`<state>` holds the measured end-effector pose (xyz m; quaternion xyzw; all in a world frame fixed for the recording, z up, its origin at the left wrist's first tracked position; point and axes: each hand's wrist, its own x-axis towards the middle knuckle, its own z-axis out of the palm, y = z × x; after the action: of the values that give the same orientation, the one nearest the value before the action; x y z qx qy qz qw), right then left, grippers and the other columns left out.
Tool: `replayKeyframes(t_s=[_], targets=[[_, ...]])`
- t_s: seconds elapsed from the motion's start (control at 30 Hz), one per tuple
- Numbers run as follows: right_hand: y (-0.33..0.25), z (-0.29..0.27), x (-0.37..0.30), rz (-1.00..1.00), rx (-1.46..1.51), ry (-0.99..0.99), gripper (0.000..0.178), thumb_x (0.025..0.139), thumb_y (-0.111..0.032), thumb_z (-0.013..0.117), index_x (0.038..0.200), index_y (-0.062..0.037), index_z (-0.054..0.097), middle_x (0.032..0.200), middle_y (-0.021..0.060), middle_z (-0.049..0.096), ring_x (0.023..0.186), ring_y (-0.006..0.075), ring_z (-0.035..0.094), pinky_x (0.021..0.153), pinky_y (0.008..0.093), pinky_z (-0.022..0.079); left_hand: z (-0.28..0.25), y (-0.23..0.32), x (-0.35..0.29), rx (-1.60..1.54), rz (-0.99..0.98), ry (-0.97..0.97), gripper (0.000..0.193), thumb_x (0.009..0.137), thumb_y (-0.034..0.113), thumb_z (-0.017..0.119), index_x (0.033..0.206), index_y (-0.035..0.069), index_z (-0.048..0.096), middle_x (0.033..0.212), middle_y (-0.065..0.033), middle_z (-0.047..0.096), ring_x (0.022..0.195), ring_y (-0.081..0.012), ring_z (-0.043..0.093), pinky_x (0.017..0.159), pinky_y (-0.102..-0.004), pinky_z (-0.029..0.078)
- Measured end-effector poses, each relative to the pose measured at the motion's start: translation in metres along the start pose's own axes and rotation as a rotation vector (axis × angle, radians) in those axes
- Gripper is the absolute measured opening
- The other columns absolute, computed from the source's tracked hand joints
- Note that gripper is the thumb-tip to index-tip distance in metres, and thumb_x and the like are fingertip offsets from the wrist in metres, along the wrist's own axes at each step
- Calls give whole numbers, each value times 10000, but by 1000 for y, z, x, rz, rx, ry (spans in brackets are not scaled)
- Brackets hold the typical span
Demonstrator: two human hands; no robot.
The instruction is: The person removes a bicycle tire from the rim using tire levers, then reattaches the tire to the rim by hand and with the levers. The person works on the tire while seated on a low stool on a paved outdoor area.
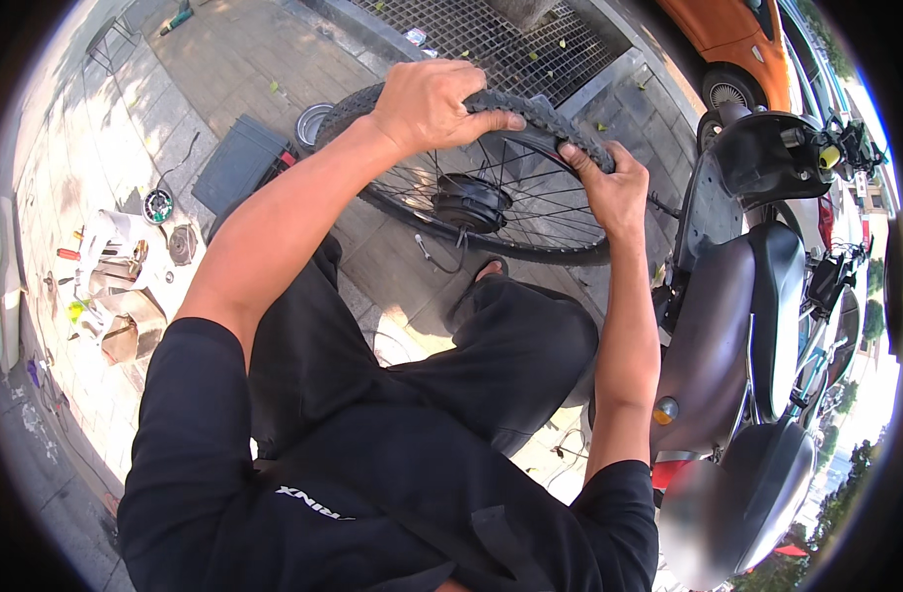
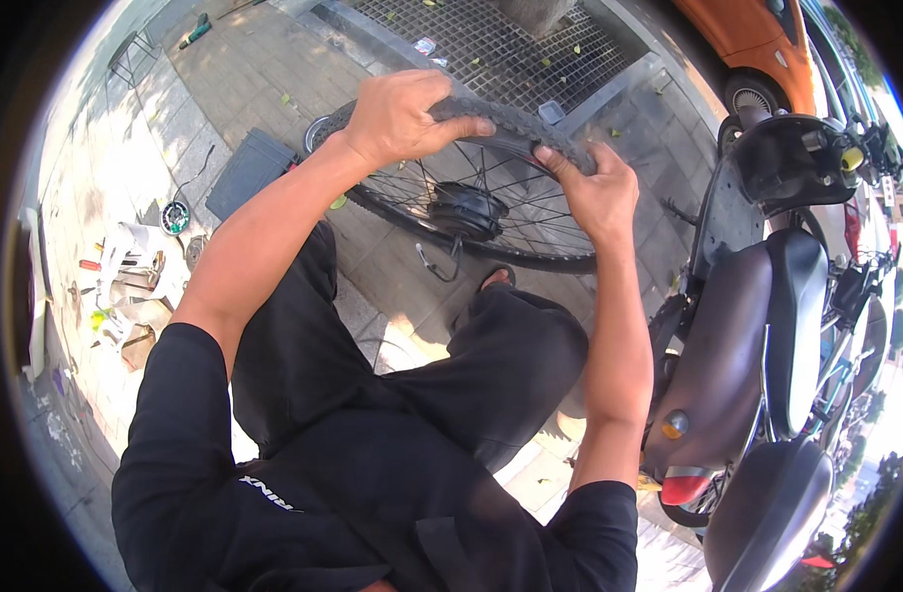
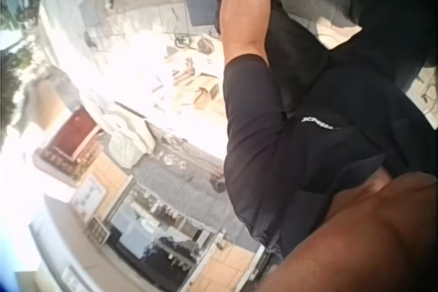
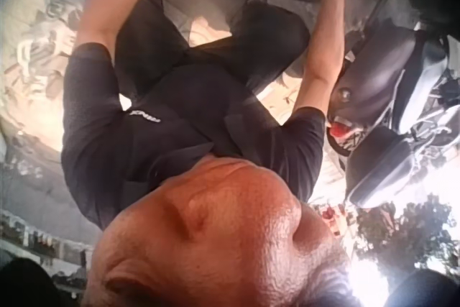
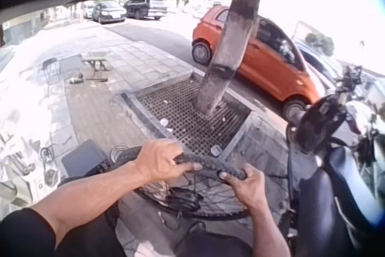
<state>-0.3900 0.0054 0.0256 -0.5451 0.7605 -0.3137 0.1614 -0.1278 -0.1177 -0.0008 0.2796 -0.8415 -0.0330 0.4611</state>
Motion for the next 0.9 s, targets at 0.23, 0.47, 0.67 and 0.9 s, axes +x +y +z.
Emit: replayKeyframes(t_s=[0.23, 0.47, 0.67, 0.9], targets=[[-39, -31, 7, -157, -219, -267, 599, 814, -531, 894, 1115, -22, 798, 939, 140, 785, 931, 282, 754, 861, 391, 553, 7, 7, 2, -112, 23, -98, 602, 757, 586, 897, 663, 86, 576, 649, -68, 591, 619, -316, 629, 548, -406, 486], [-29, 4, -9, 59, -4, -49, 568, 801, -511, 922, 990, 8, 788, 796, 112, 744, 785, 179, 688, 762, 369, 544, 17, 15, 1, -43, -130, -189, 719, 762, 732, 821, 663, 52, 610, 659, -113, 637, 676, -374, 681, 609, -471, 533], [-29, -8, 1, 76, -71, -168, 549, 825, -488, 907, 1048, 1, 795, 830, 129, 764, 802, 190, 706, 796, 364, 558, 7, 18, 18, -56, -292, -431, 719, 759, 802, 768, 776, 84, 738, 765, -142, 749, 804, -386, 751, 752, -484, 593], [-62, -51, -17, -241, -53, -147, 527, 831, -385, 925, 1137, 11, 758, 913, 124, 775, 863, 197, 720, 837, 357, 556, -40, 43, 20, -47, -83, -144, 650, 768, 748, 771, 753, 103, 689, 774, -64, 730, 773, -311, 750, 620, -434, 571]])
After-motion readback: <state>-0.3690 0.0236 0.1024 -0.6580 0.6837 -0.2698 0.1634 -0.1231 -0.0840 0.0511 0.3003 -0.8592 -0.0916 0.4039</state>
